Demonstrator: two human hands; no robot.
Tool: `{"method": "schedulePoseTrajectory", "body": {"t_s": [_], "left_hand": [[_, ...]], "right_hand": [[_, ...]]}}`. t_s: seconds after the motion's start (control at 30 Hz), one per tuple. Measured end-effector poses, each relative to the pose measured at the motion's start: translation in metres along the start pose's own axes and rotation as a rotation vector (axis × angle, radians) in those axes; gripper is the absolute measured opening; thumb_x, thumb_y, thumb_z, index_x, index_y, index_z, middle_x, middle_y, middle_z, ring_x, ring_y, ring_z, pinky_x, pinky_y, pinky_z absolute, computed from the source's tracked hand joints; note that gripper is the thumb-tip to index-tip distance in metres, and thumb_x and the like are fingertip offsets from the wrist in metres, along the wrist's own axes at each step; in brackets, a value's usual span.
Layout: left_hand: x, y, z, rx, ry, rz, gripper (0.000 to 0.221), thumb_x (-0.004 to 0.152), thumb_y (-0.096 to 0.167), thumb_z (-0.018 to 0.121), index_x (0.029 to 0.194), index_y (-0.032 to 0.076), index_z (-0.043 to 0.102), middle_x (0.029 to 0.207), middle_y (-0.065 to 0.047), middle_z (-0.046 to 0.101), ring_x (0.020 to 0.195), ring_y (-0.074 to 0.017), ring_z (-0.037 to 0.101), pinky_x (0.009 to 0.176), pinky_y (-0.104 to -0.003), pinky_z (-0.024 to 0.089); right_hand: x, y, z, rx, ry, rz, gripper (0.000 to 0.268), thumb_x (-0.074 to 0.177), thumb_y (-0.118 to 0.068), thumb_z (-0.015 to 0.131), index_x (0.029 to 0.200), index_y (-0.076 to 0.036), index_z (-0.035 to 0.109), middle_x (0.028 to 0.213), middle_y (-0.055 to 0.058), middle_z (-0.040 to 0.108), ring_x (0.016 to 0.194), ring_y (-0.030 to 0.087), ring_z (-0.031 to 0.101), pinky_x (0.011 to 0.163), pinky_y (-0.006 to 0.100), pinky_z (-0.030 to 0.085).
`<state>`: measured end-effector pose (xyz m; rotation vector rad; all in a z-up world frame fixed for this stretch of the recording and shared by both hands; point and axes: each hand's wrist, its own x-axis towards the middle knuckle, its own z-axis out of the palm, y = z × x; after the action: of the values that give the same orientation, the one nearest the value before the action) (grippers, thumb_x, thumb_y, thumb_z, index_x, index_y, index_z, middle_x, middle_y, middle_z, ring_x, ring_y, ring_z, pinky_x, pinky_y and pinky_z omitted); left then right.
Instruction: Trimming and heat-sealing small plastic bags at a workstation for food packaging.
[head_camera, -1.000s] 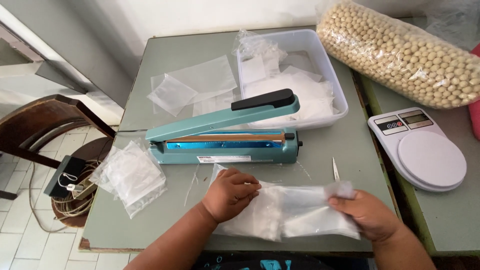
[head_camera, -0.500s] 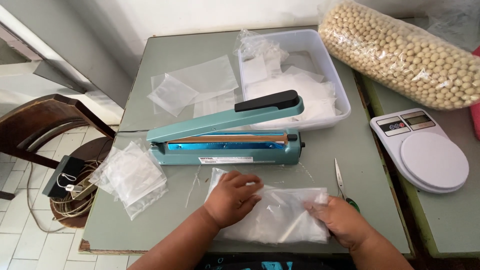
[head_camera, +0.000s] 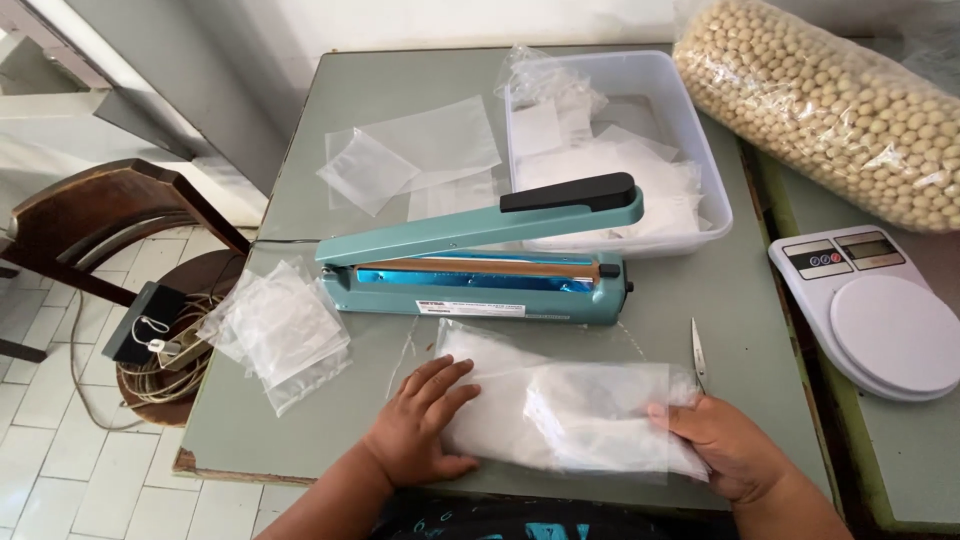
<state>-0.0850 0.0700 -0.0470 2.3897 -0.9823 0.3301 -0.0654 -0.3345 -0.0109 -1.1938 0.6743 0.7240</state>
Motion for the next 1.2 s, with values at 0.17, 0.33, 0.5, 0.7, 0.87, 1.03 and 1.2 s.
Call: {"method": "schedulePoseTrajectory", "body": {"t_s": [0.17, 0.33, 0.5, 0.7, 0.87, 1.03, 1.2], "left_hand": [[0.004, 0.006, -0.002, 0.07, -0.022, -0.021, 0.078, 0.08, 0.063, 0.077, 0.141, 0.019, 0.056, 0.15, -0.014, 0.054, 0.132, -0.0405, 0.052, 0.102, -0.056, 0.046], [0.001, 0.007, 0.002, 0.067, 0.01, -0.013, 0.077, 0.082, 0.065, 0.073, 0.14, 0.017, 0.057, 0.148, -0.014, 0.055, 0.129, -0.0402, 0.054, 0.101, -0.055, 0.047], [0.002, 0.008, 0.003, 0.068, -0.045, -0.038, 0.082, 0.078, 0.065, 0.077, 0.141, 0.017, 0.053, 0.149, -0.014, 0.054, 0.128, -0.0397, 0.054, 0.098, -0.055, 0.048], [-0.006, 0.003, 0.012, 0.085, 0.046, -0.08, 0.085, 0.078, 0.068, 0.075, 0.142, 0.017, 0.054, 0.15, -0.012, 0.053, 0.126, -0.0403, 0.055, 0.101, -0.053, 0.049], [-0.005, 0.003, 0.014, 0.118, 0.024, -0.08, 0.089, 0.068, 0.065, 0.08, 0.139, 0.017, 0.055, 0.15, -0.012, 0.053, 0.123, -0.0402, 0.054, 0.097, -0.053, 0.05], [-0.002, 0.007, 0.009, 0.134, 0.06, -0.052, 0.085, 0.071, 0.067, 0.079, 0.137, 0.018, 0.054, 0.15, -0.011, 0.053, 0.126, -0.0386, 0.055, 0.09, -0.051, 0.055], [0.001, 0.008, 0.006, 0.162, 0.094, -0.007, 0.077, 0.08, 0.07, 0.071, 0.135, 0.017, 0.055, 0.147, -0.012, 0.055, 0.125, -0.0372, 0.057, 0.089, -0.049, 0.055]], "right_hand": [[-0.006, 0.001, 0.023, 0.038, 0.092, 0.03, 0.032, 0.09, 0.0, 0.07, 0.121, 0.008, 0.073, 0.102, 0.025, 0.075, 0.081, 0.038, 0.068, 0.061, 0.045, 0.049], [-0.031, -0.01, 0.05, -0.512, 0.213, 0.016, 0.042, 0.092, -0.04, 0.075, 0.087, 0.0, 0.061, 0.061, 0.011, 0.048, 0.048, 0.022, 0.041, 0.046, 0.037, 0.034], [0.079, 0.063, -0.048, -1.166, -0.35, -0.758, 0.029, 0.097, -0.03, 0.056, 0.103, -0.025, 0.084, 0.094, -0.001, 0.068, 0.081, 0.011, 0.066, 0.076, 0.026, 0.052], [-0.026, -0.008, 0.046, -0.474, -0.011, 0.015, 0.031, 0.09, -0.021, 0.074, 0.114, 0.0, 0.074, 0.059, 0.019, 0.058, 0.045, 0.024, 0.046, 0.042, 0.033, 0.033], [-0.037, -0.02, 0.073, -0.739, -0.056, 0.018, 0.061, 0.082, -0.043, 0.074, 0.129, -0.007, 0.061, 0.073, 0.013, 0.069, 0.057, 0.019, 0.063, 0.045, 0.028, 0.046], [-0.033, -0.02, 0.095, -0.785, -0.022, 0.019, 0.087, 0.081, -0.045, 0.073, 0.155, -0.012, 0.04, 0.098, 0.014, 0.074, 0.067, 0.018, 0.066, 0.048, 0.028, 0.05], [-0.032, -0.025, 0.12, -0.75, -0.064, 0.008, 0.102, 0.082, -0.045, 0.072, 0.162, -0.015, 0.019, 0.133, 0.017, 0.07, 0.067, 0.016, 0.064, 0.05, 0.027, 0.052]]}}
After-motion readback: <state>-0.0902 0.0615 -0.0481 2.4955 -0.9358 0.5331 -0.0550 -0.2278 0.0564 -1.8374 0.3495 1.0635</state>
